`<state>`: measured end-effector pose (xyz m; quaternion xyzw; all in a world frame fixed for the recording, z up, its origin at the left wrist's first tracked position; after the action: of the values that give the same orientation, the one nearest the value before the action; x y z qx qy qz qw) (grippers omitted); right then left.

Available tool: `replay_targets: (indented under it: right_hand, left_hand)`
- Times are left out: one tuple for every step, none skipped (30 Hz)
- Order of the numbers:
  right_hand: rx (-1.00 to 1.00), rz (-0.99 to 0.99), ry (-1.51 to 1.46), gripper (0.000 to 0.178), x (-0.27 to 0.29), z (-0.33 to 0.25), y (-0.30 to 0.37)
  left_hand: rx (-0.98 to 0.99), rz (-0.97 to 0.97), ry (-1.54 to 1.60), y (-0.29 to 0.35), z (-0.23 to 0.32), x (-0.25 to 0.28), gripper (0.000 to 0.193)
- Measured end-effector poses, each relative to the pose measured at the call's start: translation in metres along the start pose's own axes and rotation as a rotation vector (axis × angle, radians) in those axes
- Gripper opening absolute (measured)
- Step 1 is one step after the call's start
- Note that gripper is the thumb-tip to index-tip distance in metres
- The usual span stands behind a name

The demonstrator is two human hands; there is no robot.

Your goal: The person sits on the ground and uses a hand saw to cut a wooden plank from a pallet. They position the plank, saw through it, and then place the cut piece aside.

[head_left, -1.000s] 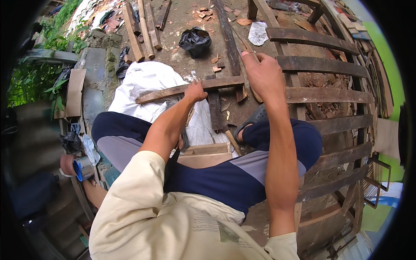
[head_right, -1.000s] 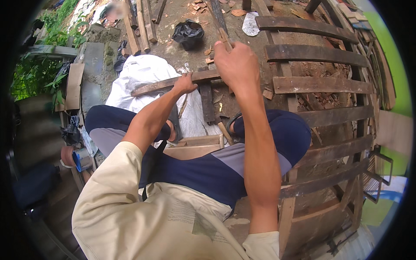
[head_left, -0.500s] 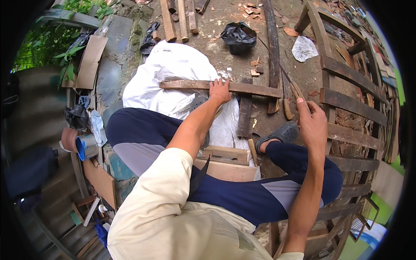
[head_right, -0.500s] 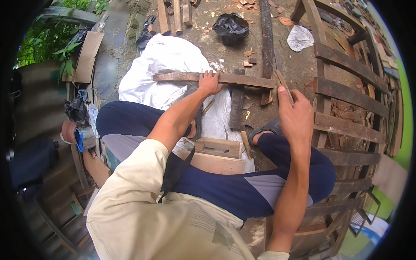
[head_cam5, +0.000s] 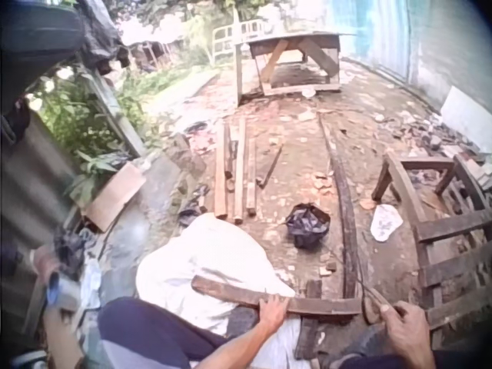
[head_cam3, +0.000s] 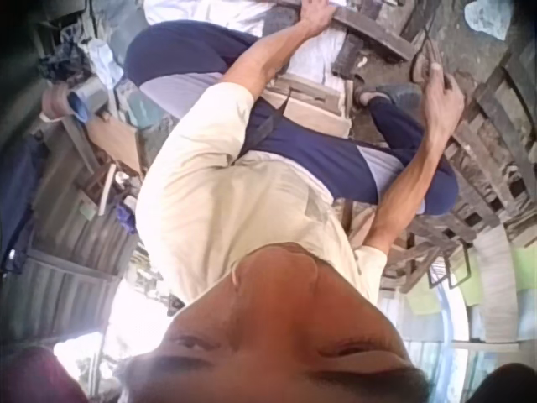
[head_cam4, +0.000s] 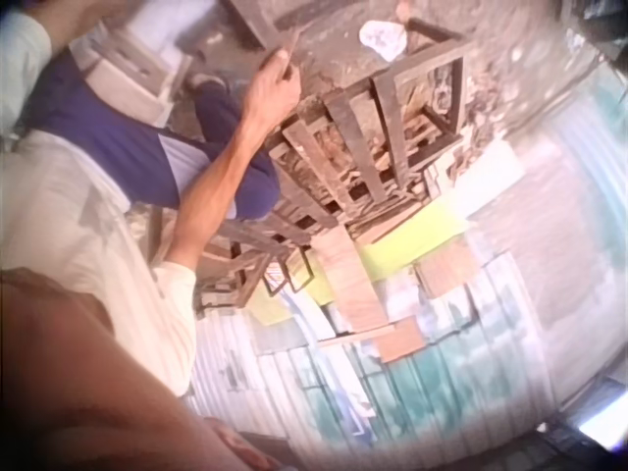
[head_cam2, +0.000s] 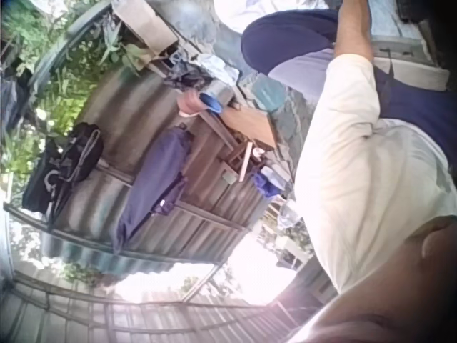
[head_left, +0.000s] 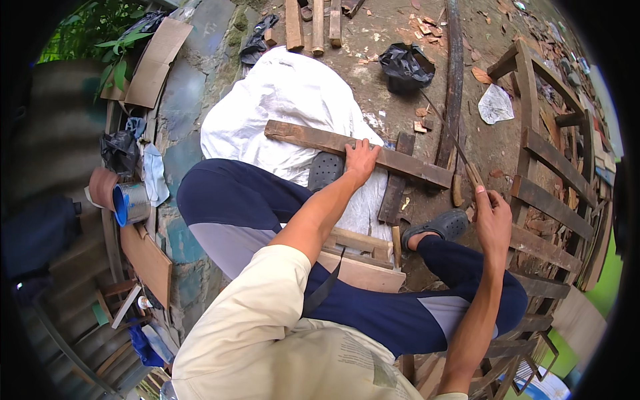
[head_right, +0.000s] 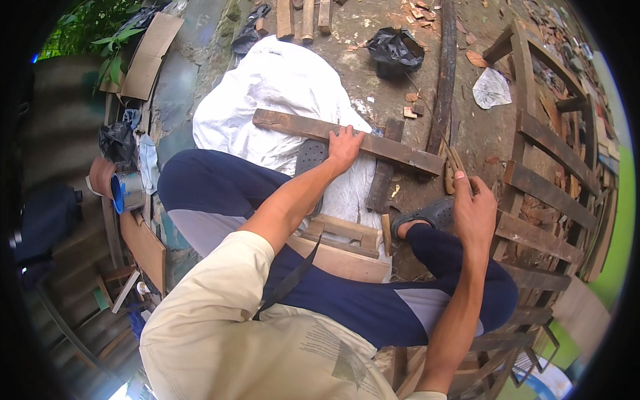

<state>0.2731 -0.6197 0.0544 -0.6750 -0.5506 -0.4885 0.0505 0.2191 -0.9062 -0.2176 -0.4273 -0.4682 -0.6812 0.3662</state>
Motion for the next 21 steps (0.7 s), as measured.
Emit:
replay_targets:
  right_hand:
    - [-0.003,-0.001,-0.008,0.050,-0.001,0.002,0.000]
    - [-0.004,0.005,-0.010,0.050,-0.002,0.002,0.000]
    - [-0.007,0.010,-0.012,0.050,-0.002,0.003,0.000]
    - [-0.010,0.016,-0.014,0.050,-0.002,0.004,0.000]
    - [-0.006,0.018,-0.007,0.050,-0.002,0.004,-0.001]
    - [-0.003,0.024,0.000,0.050,-0.002,0.005,-0.001]
    - [-0.001,0.029,0.007,0.049,-0.001,0.006,-0.002]
    - [-0.003,0.028,0.007,0.049,0.000,0.007,-0.002]
    - [0.000,0.022,0.000,0.049,-0.001,0.004,-0.001]
    - [0.003,0.017,-0.007,0.049,-0.002,0.002,-0.001]
    - [0.022,0.015,-0.012,0.049,-0.003,0.000,-0.001]
    - [0.033,0.020,-0.008,0.049,-0.003,0.001,-0.001]
    - [0.041,0.028,-0.003,0.049,0.000,0.004,-0.001]
    - [0.025,0.026,0.001,0.049,0.003,0.008,-0.002]
    - [0.020,0.014,-0.005,0.049,0.002,0.005,-0.001]
    - [0.014,0.004,-0.011,0.050,0.002,0.003,-0.001]
    - [0.019,0.005,-0.017,0.050,0.003,0.000,0.000]
    - [0.018,0.010,-0.019,0.050,0.003,0.000,0.000]
    - [0.014,0.017,-0.020,0.050,0.006,0.001,0.001]
    - [0.020,0.025,-0.024,0.050,0.007,0.003,0.002]
    - [0.027,0.034,-0.032,0.050,0.009,0.005,0.001]
  left_hand:
    - [-0.015,0.013,-0.020,0.003,0.000,-0.002,0.037]
    - [-0.030,0.025,-0.041,0.005,-0.001,-0.003,0.038]
    - [-0.026,0.026,-0.031,0.006,-0.003,-0.005,0.039]
    - [-0.023,0.027,-0.021,0.007,-0.005,-0.006,0.040]
    - [-0.021,0.027,-0.011,0.008,-0.006,-0.007,0.041]
    - [-0.028,0.030,-0.004,0.009,-0.006,-0.007,0.043]
    - [-0.035,0.034,0.004,0.010,-0.005,-0.006,0.045]
    - [-0.042,0.037,0.012,0.011,-0.004,-0.006,0.047]
    - [-0.042,0.013,-0.023,0.010,-0.008,-0.008,0.048]
    - [-0.041,-0.011,-0.057,0.010,-0.012,-0.010,0.049]
    - [-0.041,-0.036,-0.092,0.009,-0.016,-0.012,0.050]
    - [-0.064,-0.031,-0.074,0.009,-0.012,-0.009,0.053]
    - [-0.091,-0.027,-0.056,0.011,-0.005,0.000,0.056]
    - [-0.119,-0.023,-0.037,0.010,0.003,0.004,0.059]
    - [-0.105,-0.041,-0.066,0.009,0.000,0.002,0.062]
    - [-0.091,-0.059,-0.094,0.006,-0.004,-0.001,0.066]
    - [-0.079,-0.077,-0.123,0.003,-0.007,-0.002,0.069]
    - [-0.091,-0.100,-0.118,-0.002,-0.007,-0.004,0.069]
    - [-0.107,-0.124,-0.113,-0.006,-0.009,-0.003,0.068]
    - [-0.123,-0.147,-0.108,-0.010,-0.011,-0.002,0.068]
    - [-0.156,-0.153,-0.124,-0.015,-0.012,0.003,0.065]
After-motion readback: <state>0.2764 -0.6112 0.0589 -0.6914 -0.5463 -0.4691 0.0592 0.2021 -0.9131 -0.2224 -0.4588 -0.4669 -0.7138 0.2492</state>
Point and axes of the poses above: each hand's wrist, its own y-axis away from the middle knuckle, its own x-axis out of the back of the hand, z = x × y, the point moved 5 cm from there along -y, towards the middle knuckle, and after that the axes turned 6 degrees about -x, right-handed, at the moved point
